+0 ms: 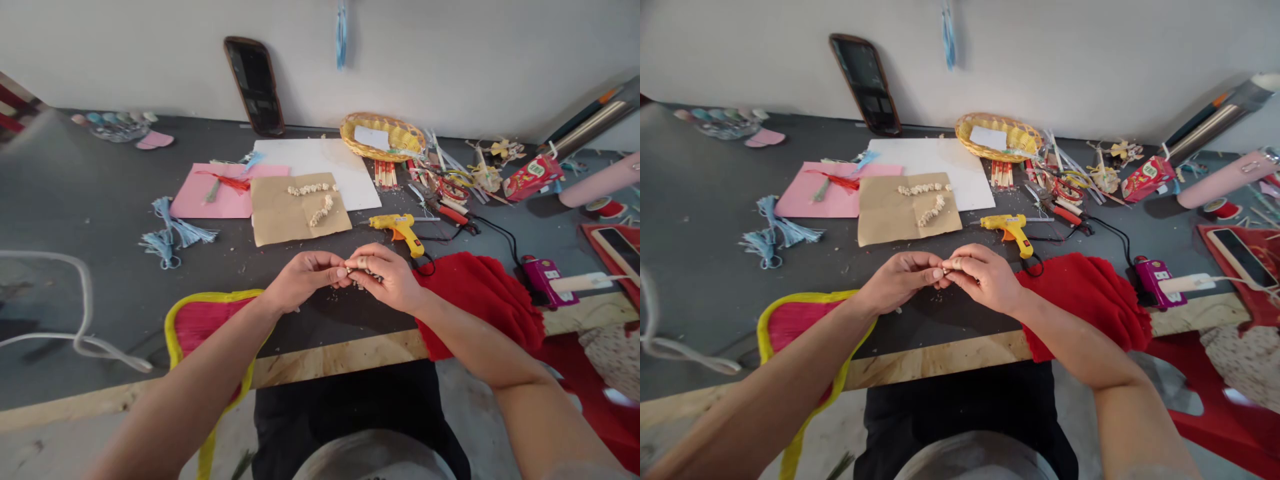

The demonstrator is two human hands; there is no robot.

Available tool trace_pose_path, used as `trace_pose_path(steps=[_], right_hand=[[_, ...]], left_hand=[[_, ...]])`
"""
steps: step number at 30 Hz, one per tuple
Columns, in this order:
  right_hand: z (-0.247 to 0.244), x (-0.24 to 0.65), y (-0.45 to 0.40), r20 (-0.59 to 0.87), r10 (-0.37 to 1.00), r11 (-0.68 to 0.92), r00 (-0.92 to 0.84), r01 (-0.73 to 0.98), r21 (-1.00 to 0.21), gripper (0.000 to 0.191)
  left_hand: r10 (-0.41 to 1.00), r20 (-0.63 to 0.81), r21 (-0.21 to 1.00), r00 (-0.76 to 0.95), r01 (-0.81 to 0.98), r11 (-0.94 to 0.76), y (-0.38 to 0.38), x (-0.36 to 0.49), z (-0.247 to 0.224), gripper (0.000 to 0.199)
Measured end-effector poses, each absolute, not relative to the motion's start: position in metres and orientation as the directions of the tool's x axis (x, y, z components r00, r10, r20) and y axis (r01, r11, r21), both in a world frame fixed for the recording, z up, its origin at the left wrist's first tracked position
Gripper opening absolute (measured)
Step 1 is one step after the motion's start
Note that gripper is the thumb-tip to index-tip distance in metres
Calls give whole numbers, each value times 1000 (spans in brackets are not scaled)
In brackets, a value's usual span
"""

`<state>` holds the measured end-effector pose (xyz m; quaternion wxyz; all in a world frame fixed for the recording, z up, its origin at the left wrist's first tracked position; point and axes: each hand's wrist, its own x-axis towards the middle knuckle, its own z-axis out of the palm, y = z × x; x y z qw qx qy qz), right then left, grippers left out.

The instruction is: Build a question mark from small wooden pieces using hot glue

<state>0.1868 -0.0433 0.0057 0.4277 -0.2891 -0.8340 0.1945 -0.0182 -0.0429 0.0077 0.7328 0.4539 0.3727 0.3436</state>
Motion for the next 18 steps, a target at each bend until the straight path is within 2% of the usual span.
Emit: trace_pose_path(steps=[5, 8, 10, 12, 14, 18], right_hand=[[8, 191, -43, 530, 732, 672, -429, 323, -666, 39], [16, 208, -34, 501, 789, 614, -355, 455, -644, 32], [22, 226, -24, 437, 860, 502, -264, 593, -629, 27], [25, 246, -13, 312, 931, 342, -188, 744, -575, 29], [27, 262, -4, 177, 976, 196, -127, 870, -453, 30], [26, 273, 0, -47, 995, 67, -85, 954, -294, 36]], left_hand=[[864, -230, 906, 449, -225, 358, -43, -20, 9, 25], [887, -233, 877, 399, -308, 369, -41, -23, 10, 25], [905, -227, 855, 360, -371, 362, -39, -25, 12, 25], [921, -220, 841, 321, -416, 346, -37, -26, 13, 25], [937, -212, 834, 279, -448, 322, -35, -28, 14, 26], [958, -187, 819, 217, -504, 274, -33, -31, 15, 25]])
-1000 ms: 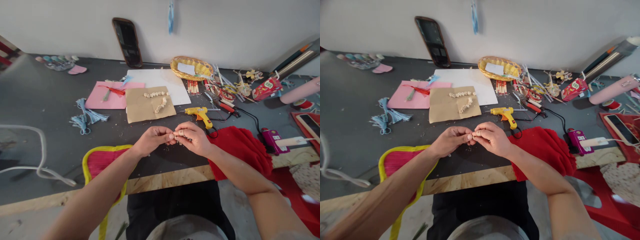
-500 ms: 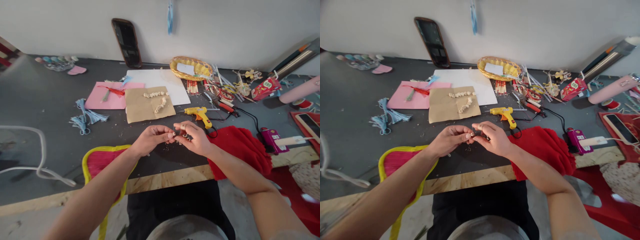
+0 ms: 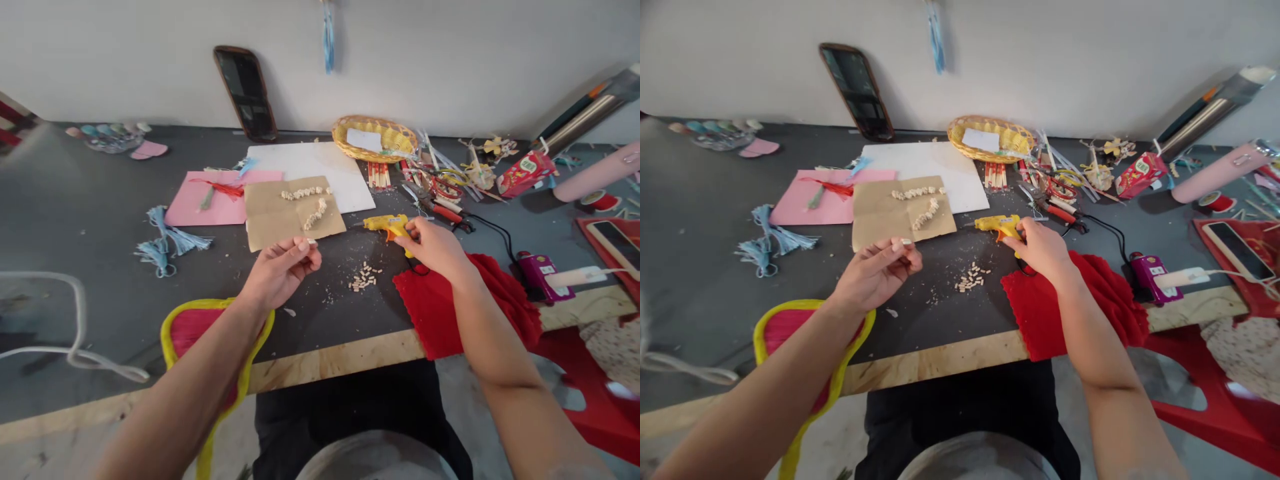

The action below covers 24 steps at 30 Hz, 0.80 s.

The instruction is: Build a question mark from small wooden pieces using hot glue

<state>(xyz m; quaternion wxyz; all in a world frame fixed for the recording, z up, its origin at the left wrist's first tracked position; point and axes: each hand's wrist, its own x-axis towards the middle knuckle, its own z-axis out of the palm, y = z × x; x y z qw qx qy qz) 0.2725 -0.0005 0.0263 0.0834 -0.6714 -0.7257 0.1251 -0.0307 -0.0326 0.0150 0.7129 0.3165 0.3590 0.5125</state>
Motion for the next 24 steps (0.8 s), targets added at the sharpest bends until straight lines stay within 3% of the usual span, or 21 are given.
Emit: trace_pose_path(steps=[3, 5, 9, 12, 15, 19, 24], right_hand=[[26, 269, -1, -126, 990, 34, -68, 966, -255, 43], [25, 267, 0, -148, 988, 4, -51, 955, -297, 40], [20, 271, 6, -121, 993, -57, -14, 822, -567, 30], [17, 272, 9, -17, 1000, -20, 10, 604, -797, 32], [17, 266, 7, 23, 1000, 14, 20, 374, -927, 30], [20, 252, -4, 41, 984, 59, -175, 95, -994, 34], [23, 241, -18, 96, 892, 92, -442, -30, -995, 37]], left_hand=[[963, -159, 818, 218, -517, 252, -31, -33, 14, 20], [963, -150, 820, 224, -516, 247, -31, -35, 14, 19], [960, -155, 823, 234, -507, 257, -32, -34, 13, 21], [956, -149, 832, 251, -491, 259, -33, -32, 13, 23], [950, -151, 838, 272, -474, 269, -34, -31, 13, 24], [938, -153, 843, 312, -455, 289, -35, -31, 13, 24], [931, -146, 854, 334, -432, 289, -37, -30, 13, 24]])
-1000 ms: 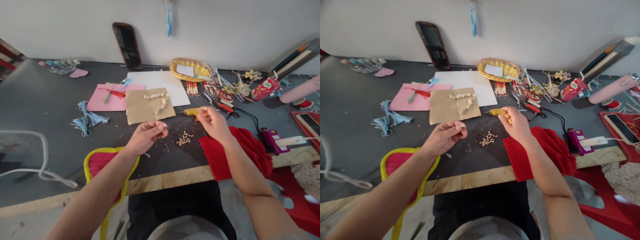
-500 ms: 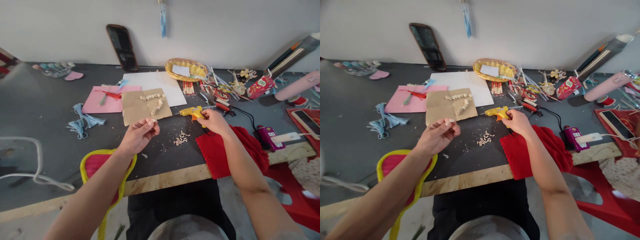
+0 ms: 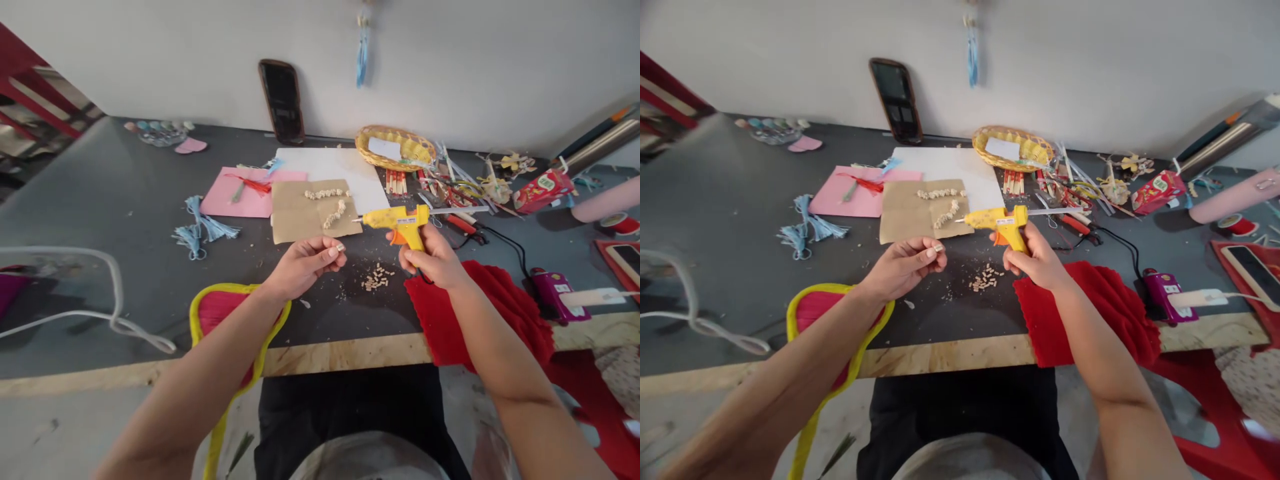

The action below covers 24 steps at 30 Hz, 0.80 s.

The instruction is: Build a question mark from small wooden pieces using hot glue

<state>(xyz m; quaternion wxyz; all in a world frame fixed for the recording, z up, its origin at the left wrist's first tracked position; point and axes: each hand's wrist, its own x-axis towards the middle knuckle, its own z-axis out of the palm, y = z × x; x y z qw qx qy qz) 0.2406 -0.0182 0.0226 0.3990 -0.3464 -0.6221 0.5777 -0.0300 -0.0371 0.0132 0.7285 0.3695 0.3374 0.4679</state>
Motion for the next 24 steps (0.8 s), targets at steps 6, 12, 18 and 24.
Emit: trace_pose_path(steps=[6, 12, 18, 24], right_hand=[[24, 239, -25, 139, 800, 109, -583, -85, -990, 34], [26, 238, -28, 145, 778, 123, -611, -78, -989, 32], [24, 238, -28, 150, 774, 139, -615, -65, -988, 30], [23, 238, -28, 158, 774, 145, -613, -71, -987, 28]], left_hand=[[934, -181, 857, 309, -416, 304, -37, -30, 10, 26], [938, -177, 853, 297, -429, 297, -35, -31, 8, 27], [938, -183, 854, 295, -425, 300, -35, -31, 9, 28], [938, -172, 855, 302, -426, 295, -36, -31, 9, 26]])
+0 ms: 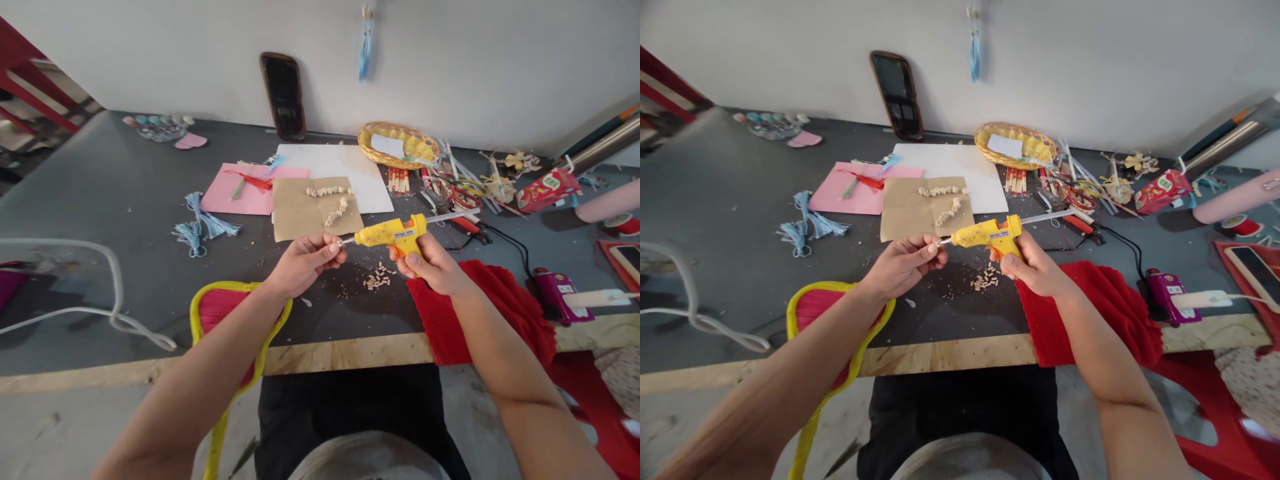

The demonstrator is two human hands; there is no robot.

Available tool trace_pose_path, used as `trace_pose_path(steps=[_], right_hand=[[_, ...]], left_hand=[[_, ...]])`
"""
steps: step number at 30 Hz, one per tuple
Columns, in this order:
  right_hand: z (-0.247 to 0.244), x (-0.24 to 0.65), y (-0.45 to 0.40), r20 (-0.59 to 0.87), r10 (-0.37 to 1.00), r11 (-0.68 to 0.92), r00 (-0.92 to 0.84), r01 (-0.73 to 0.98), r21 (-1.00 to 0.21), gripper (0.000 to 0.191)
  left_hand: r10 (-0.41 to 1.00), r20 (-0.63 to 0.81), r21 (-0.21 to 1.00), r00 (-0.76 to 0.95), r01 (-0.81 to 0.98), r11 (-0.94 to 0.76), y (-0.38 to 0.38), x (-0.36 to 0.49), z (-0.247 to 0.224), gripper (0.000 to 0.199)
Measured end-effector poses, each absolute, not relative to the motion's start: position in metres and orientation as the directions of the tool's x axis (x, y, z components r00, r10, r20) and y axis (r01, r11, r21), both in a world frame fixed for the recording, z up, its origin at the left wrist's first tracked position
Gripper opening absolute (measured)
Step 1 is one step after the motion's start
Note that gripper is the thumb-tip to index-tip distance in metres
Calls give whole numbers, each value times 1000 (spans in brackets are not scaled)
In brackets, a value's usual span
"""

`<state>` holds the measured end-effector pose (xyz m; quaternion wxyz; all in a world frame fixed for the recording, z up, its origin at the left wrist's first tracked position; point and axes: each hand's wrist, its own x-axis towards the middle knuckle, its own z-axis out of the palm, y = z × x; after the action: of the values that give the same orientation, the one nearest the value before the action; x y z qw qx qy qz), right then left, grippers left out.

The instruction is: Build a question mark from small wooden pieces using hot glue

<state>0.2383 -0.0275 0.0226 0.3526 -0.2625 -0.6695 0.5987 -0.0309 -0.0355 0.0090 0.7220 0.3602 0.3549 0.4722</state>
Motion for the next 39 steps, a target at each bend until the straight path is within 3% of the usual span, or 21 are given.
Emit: trace_pose_path(steps=[34, 39], right_hand=[[21, 241, -26, 117, 783, 119, -611, -38, -992, 31], [25, 244, -18, 116, 842, 145, -526, 14, -989, 29]], left_hand=[[947, -177, 862, 268, -422, 281, -35, -30, 11, 28], [959, -178, 866, 220, -428, 259, -34, -29, 14, 29]])
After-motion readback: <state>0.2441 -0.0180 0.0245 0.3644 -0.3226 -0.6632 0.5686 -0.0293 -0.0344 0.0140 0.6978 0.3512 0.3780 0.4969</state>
